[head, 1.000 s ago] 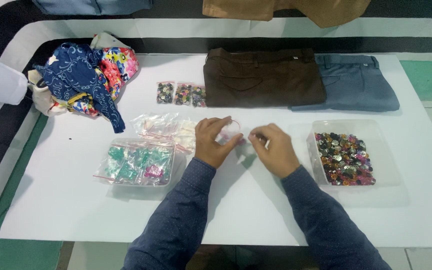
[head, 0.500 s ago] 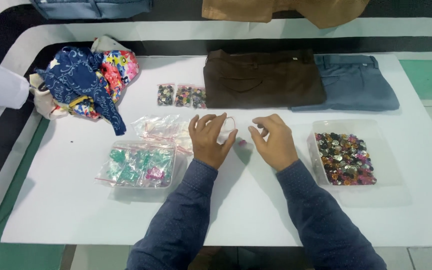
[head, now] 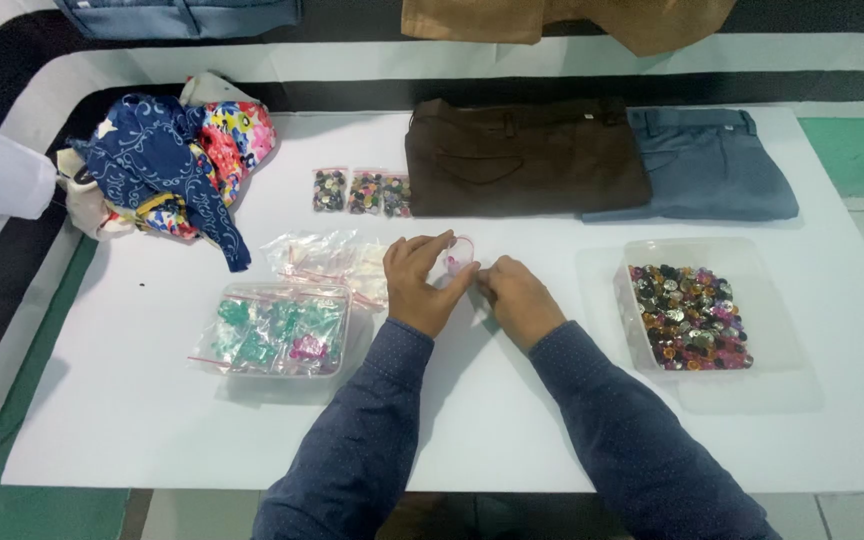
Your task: Sorting small decorative buttons and beads on a work table
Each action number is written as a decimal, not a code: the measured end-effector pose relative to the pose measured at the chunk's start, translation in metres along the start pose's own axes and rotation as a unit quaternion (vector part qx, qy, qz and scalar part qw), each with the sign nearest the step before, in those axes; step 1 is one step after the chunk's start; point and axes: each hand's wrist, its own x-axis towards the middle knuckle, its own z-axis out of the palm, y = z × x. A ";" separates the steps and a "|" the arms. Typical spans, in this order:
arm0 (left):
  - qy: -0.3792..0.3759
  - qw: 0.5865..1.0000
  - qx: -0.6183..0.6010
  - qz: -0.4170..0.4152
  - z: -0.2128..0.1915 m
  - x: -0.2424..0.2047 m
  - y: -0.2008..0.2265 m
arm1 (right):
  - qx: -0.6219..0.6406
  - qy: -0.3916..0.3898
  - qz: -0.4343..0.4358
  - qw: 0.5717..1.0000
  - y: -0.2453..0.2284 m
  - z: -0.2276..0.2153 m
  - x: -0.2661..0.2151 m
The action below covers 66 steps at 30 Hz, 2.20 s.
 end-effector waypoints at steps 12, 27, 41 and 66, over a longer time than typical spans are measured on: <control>-0.030 0.999 -0.010 0.026 0.007 -0.003 0.008 | 0.272 0.236 -0.165 0.918 -0.018 -0.065 -0.019; -0.104 0.979 -0.161 -0.064 0.005 0.002 0.020 | 0.255 0.070 -0.145 0.953 0.007 -0.036 -0.006; -0.270 0.933 0.235 -0.033 0.026 -0.011 -0.022 | -0.024 0.104 -0.108 0.988 0.013 0.012 -0.028; 0.006 0.936 -0.255 -0.244 -0.060 -0.035 0.044 | 0.421 0.117 -0.073 0.897 -0.034 -0.022 0.000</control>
